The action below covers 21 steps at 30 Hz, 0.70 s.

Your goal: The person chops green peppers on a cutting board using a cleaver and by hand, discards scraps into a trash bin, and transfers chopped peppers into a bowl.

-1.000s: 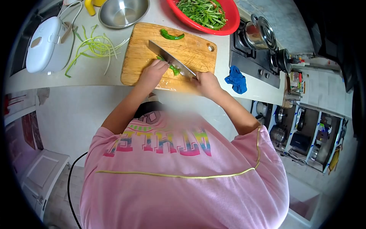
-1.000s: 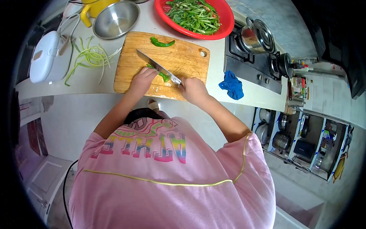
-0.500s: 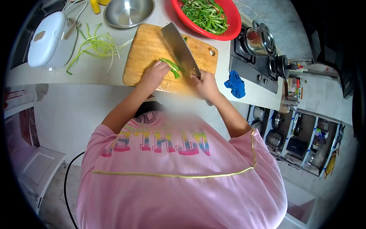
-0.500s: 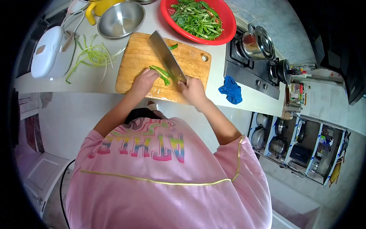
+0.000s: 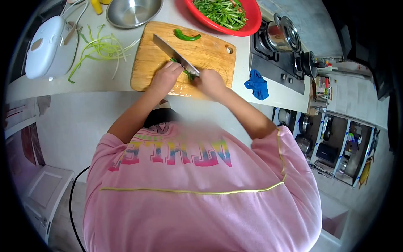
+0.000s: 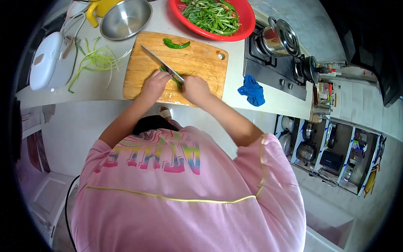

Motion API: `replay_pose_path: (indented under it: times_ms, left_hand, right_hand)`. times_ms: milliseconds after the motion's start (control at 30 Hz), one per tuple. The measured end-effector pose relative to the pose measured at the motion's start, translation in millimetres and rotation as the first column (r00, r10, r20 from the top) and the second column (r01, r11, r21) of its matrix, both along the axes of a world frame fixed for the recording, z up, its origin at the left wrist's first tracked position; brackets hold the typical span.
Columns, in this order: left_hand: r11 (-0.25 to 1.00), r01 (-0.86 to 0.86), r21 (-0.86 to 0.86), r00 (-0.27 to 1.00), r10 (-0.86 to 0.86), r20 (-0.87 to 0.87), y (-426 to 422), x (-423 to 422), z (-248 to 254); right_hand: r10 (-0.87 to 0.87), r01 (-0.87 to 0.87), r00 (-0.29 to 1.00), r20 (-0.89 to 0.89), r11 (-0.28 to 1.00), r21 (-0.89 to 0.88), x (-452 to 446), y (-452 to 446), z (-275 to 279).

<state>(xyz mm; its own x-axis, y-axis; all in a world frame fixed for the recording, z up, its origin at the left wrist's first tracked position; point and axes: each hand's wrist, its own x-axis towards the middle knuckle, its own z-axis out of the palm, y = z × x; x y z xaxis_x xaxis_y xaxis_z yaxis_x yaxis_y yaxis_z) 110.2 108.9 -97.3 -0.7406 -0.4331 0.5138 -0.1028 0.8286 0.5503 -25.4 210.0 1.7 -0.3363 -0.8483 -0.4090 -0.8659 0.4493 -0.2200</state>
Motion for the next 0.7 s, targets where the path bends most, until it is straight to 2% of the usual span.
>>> replay_pose_path:
  times_ms: [100,200,233,333,433,533,633,700]
  left_hand:
    - [1.0,0.006,-0.001,1.0,-0.006,0.01,2.1,2.9,-2.4]
    - [1.0,0.002,-0.007,1.0,-0.001,0.026,-2.1,5.3,-0.2]
    - [1.0,-0.016,0.008,1.0,0.016,-0.005,-2.7,6.1,-2.7]
    - [0.995,-0.096,-0.017,0.991,0.094,-0.094,-6.8,7.5,-4.0]
    - [0.996,-0.074,-0.039,0.994,0.071,-0.082,-5.4,6.0,-1.1]
    - [0.998,-0.047,-0.032,0.999,0.046,-0.023,-4.2,4.3,1.4]
    - [0.999,-0.029,-0.031,0.999,0.03,0.02,-5.7,4.1,-4.9]
    - [1.0,-0.025,-0.018,1.0,0.025,-0.001,-4.9,4.5,-4.4]
  right_hand:
    - [-0.014,0.016,1.0,0.02,0.994,-0.105,-5.3,-6.3,-12.1]
    - [-0.124,0.243,0.943,0.308,0.89,-0.385,-13.1,16.1,-15.3]
    - [-0.186,0.309,0.916,0.354,0.891,-0.331,-8.6,19.7,4.5]
    - [-0.179,0.265,0.947,0.268,0.906,-0.331,-13.6,34.3,10.8]
    - [-0.11,0.145,0.982,0.154,0.959,-0.244,-18.1,35.0,19.8]
    - [-0.074,0.108,0.983,0.165,0.972,-0.207,-25.6,35.6,7.7]
    - [-0.095,0.104,0.985,0.144,0.993,-0.057,-24.2,37.7,8.6]
    - [-0.116,0.122,0.984,0.134,0.992,-0.041,-16.0,40.8,14.1]
